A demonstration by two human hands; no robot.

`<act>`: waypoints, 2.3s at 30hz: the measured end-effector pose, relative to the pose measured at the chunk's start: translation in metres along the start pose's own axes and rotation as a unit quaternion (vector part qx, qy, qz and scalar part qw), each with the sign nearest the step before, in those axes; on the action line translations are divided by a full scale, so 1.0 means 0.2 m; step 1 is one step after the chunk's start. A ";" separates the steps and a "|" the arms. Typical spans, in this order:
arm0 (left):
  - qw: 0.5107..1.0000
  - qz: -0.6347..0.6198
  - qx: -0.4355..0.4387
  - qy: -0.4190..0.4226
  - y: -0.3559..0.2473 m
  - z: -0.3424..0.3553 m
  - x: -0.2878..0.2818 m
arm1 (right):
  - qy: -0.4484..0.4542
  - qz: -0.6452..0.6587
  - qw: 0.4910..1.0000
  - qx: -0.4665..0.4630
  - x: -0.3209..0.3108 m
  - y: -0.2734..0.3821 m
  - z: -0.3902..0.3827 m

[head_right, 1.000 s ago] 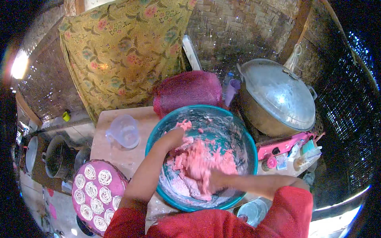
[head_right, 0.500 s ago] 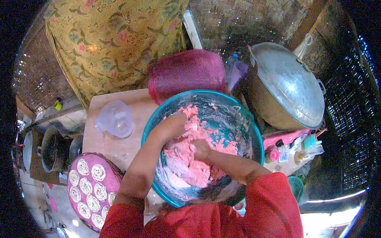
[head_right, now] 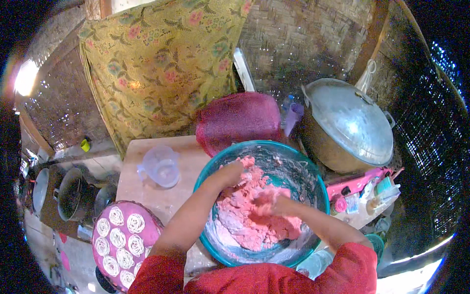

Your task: The person kneads a pink dough mixture by hand in a large basin, repeatedly folding and pressing the mixture to incorporate white powder.

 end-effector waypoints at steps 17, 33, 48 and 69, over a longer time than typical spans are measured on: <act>0.984 -0.083 0.078 -0.135 0.04 0.14 0.05 | 0.169 -0.114 0.924 0.323 0.26 -0.98 0.51; 0.949 0.019 0.118 0.293 -0.55 -0.45 0.63 | 0.096 -0.344 0.923 0.145 -0.34 -0.07 -0.48; 0.994 0.032 0.053 -0.090 -0.33 0.44 0.90 | -0.220 -0.342 0.914 -0.012 -0.50 -0.04 -0.48; 0.936 0.181 0.175 0.248 -0.52 -0.32 1.08 | -0.153 -0.109 0.968 -0.164 -0.48 0.25 -0.50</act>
Point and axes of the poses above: each hand's wrist, its own z-axis towards the middle knuckle, its own x-axis out of the palm, y = z × x, the point moved 8 cm from there along z, towards the middle knuckle, and after that the axes turned 5 degrees about z, right-handed, at the moved point
